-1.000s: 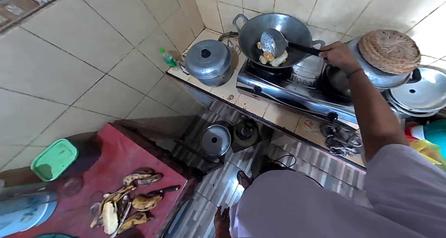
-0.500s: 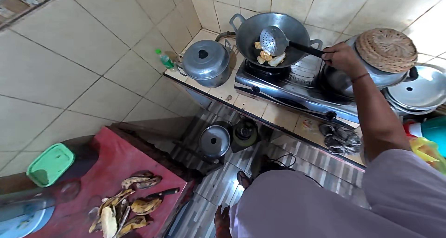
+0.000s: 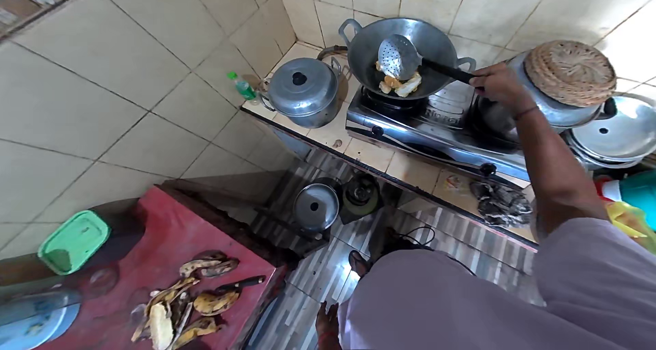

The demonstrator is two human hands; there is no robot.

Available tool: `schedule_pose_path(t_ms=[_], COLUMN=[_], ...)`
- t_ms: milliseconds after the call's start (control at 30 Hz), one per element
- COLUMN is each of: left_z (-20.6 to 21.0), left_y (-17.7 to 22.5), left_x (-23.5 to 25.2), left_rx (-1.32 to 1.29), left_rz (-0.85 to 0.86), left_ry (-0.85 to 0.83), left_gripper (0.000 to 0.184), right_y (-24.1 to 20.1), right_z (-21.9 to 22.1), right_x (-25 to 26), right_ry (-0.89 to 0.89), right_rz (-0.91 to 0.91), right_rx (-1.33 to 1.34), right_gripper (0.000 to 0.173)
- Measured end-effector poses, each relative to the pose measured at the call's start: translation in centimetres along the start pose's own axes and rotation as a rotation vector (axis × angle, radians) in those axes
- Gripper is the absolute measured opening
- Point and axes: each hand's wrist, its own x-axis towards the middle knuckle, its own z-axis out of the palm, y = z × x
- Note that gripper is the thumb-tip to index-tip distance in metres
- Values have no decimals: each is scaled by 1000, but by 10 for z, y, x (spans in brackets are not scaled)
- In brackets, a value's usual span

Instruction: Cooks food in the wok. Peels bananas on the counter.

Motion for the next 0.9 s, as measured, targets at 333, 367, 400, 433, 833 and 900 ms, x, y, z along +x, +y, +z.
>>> schedule_pose_path(t_ms=[333, 367, 400, 433, 833, 900], left_z=[1, 2, 2, 2, -6, -5], left_y=[0, 3, 5, 5, -9, -8], left_x=[12, 13, 14, 16, 17, 12], left_rx=[14, -3, -22, -30, 8, 8], left_rz=[-12, -24, -38, -44, -11, -7], left_ry=[-15, -17, -22, -21, -27, -20], left_gripper=[43, 43, 44, 44, 45, 45], right_y=[-5, -5, -5, -6, -11, -14], right_z=[-8, -8, -9, -9, -2, 7], right_x=[-30, -30, -30, -31, -31, -29], right_ry=[40, 47, 60, 63, 47, 56], right_rz=[-60, -63, -80, -86, -62, -110], right_rx=[-84, -82, -82, -89, -200, -277], right_gripper=[33, 34, 33, 32, 31, 30])
